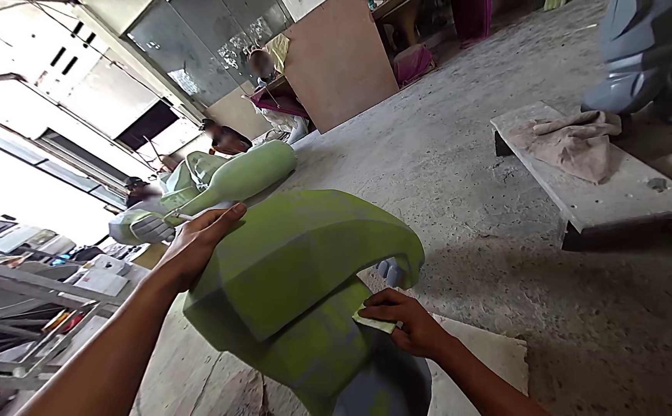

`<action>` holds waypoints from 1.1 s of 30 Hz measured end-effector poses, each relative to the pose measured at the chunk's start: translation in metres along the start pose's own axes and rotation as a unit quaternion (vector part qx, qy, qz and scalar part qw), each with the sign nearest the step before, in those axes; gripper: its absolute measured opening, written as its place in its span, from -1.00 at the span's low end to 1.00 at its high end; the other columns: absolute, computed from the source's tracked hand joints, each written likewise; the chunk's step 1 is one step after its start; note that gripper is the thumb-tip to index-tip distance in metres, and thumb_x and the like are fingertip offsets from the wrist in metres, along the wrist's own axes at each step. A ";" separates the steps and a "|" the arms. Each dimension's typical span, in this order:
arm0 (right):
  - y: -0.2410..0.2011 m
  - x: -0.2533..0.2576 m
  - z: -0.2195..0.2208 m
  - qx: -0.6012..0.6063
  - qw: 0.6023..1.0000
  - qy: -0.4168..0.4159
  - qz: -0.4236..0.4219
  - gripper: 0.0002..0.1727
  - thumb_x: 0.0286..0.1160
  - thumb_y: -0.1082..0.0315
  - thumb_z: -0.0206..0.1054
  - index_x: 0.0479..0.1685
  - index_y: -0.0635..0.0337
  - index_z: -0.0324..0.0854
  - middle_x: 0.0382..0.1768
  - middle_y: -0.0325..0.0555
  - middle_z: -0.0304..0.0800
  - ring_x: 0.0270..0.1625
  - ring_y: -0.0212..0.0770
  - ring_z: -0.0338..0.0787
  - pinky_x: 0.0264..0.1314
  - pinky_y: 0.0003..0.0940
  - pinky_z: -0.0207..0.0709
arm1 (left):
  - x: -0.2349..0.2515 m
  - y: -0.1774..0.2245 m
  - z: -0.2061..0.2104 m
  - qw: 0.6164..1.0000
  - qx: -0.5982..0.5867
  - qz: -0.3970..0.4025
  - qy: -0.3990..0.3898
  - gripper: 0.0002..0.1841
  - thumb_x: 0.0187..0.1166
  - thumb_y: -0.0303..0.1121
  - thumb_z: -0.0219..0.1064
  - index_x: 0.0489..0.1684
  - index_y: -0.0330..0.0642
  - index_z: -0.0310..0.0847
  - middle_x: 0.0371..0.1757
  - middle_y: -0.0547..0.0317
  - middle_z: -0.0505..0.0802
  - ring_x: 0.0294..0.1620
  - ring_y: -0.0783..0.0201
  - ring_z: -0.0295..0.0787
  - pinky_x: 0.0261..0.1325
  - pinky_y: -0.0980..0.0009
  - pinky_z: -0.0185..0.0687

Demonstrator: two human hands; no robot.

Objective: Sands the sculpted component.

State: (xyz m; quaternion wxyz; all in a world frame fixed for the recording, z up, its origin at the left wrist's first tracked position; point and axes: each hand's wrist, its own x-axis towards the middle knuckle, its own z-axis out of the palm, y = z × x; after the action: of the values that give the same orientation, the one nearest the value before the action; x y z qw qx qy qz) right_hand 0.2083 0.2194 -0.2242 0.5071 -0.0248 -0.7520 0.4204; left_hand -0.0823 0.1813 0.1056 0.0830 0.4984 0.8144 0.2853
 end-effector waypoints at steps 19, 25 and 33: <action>0.007 0.024 0.000 -0.020 0.996 0.092 -0.011 -0.66 0.66 0.44 0.27 0.27 -0.03 0.81 0.25 -0.25 0.85 0.32 -0.33 0.80 0.40 -0.24 0.74 | -0.006 -0.020 -0.006 0.997 -0.008 0.080 -0.022 -0.47 0.64 0.34 0.13 0.37 0.29 0.65 0.06 0.21 0.88 -0.01 0.26 0.85 0.03 0.08 0.78; 0.004 0.030 0.019 -0.069 0.994 0.067 -0.043 -0.57 0.60 0.49 0.29 0.40 -0.02 0.73 0.32 -0.14 0.80 0.34 -0.29 0.78 0.39 -0.28 0.73 | -0.013 -0.011 -0.001 0.997 -0.017 0.068 -0.013 -0.45 0.61 0.34 0.17 0.41 0.30 0.62 0.00 0.18 0.87 -0.10 0.22 0.85 -0.06 0.07 0.77; 0.025 -0.016 0.003 -0.186 0.981 -0.009 -0.049 -0.50 0.55 0.43 0.29 0.47 -0.14 0.69 0.44 -0.17 0.75 0.52 -0.20 0.70 0.60 -0.18 0.58 | -0.013 -0.018 -0.002 0.998 -0.024 0.066 -0.003 -0.44 0.58 0.34 0.23 0.38 0.26 0.65 0.02 0.17 0.86 -0.07 0.21 0.84 -0.04 0.06 0.77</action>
State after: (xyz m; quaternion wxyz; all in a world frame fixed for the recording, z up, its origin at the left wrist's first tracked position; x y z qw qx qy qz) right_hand 0.2040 0.2260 -0.2527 0.5072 -0.0775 -0.8217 0.2481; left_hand -0.0905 0.1635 0.0956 0.0782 0.5500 0.7723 0.3082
